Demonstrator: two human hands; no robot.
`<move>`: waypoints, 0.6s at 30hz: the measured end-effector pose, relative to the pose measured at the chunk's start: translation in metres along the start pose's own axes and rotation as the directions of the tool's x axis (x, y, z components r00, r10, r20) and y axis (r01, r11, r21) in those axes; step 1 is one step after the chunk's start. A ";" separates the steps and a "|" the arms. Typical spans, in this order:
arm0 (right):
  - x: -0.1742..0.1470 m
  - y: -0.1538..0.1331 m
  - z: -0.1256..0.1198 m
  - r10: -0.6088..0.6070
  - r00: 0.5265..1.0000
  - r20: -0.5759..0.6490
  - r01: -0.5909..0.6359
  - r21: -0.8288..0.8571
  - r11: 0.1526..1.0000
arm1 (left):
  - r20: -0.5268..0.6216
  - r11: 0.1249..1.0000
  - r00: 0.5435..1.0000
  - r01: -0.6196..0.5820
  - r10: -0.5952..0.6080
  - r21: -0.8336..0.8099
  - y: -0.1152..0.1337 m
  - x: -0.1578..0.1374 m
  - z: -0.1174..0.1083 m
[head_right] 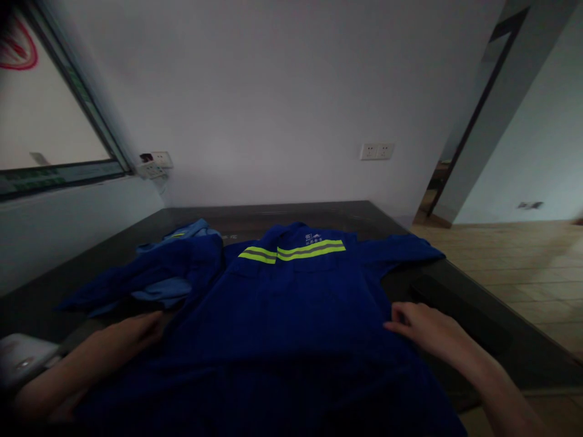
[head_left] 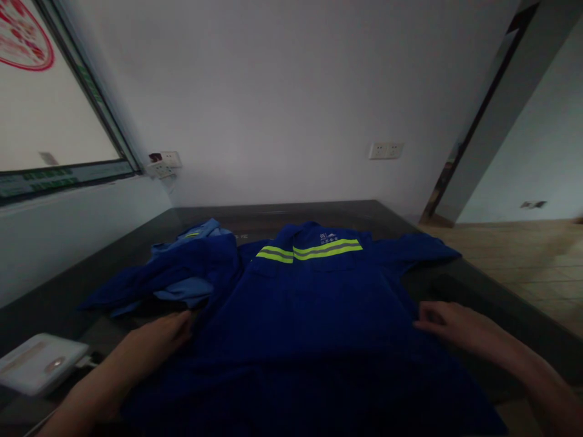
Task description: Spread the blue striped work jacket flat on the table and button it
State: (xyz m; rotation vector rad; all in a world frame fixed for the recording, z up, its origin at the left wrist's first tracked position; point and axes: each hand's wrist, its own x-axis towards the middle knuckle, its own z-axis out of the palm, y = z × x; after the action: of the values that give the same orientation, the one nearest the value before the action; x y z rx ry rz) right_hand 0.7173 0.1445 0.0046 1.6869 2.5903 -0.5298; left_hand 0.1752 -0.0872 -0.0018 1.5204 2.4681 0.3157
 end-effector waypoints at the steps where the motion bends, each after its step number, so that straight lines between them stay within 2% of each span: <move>1: 0.004 -0.009 -0.006 -0.008 0.999 -0.051 0.007 -0.006 1.000 | -0.005 0.997 0.999 -0.046 0.047 0.058 0.010 0.004 -0.006; 3: 0.013 -0.036 -0.020 -0.057 0.987 -0.150 0.054 -0.023 0.998 | 0.015 0.979 0.984 -0.176 0.176 0.106 0.037 0.012 -0.020; 5: 0.026 -0.073 -0.031 -0.156 0.972 -0.177 0.152 -0.037 0.988 | 0.089 0.954 0.949 -0.300 0.301 -0.024 0.075 0.025 -0.032; 8: 0.059 -0.139 -0.039 -0.364 0.927 -0.094 0.360 -0.057 0.931 | 0.213 0.901 0.881 -0.383 0.422 -0.204 0.139 0.058 -0.038; 10: 0.090 -0.180 -0.035 -0.432 0.902 -0.008 0.431 -0.044 0.901 | 0.212 0.848 0.827 -0.476 0.521 -0.232 0.177 0.092 -0.027; 11: 0.106 -0.198 -0.030 -0.424 0.905 0.031 0.425 -0.038 0.904 | 0.200 0.849 0.827 -0.490 0.525 -0.199 0.193 0.110 -0.018; 12: 0.123 -0.213 -0.023 -0.392 0.919 0.029 0.393 -0.042 0.918 | 0.178 0.875 0.857 -0.467 0.484 -0.128 0.206 0.127 -0.007; 13: 0.138 -0.225 -0.015 -0.343 0.939 -0.010 0.342 -0.044 0.939 | 0.114 0.923 0.916 -0.382 0.385 -0.048 0.215 0.143 0.005; 14: 0.151 -0.234 -0.005 -0.311 0.949 -0.049 0.309 -0.045 0.950 | 0.063 0.941 0.939 -0.337 0.338 -0.024 0.220 0.157 0.018; 16: 0.169 -0.244 0.018 -0.260 0.961 -0.095 0.257 -0.039 0.966 | -0.005 0.963 0.963 -0.271 0.271 -0.010 0.221 0.174 0.044; 18: 0.177 -0.246 0.040 -0.218 0.968 -0.123 0.217 -0.027 0.976 | -0.069 0.968 0.966 -0.250 0.247 -0.028 0.212 0.180 0.068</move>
State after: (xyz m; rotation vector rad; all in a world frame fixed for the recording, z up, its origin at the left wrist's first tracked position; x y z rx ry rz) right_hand 0.4171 0.2006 0.0022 1.4865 2.8819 -0.4209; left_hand 0.2968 0.1720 -0.0175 1.8345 2.3046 0.4578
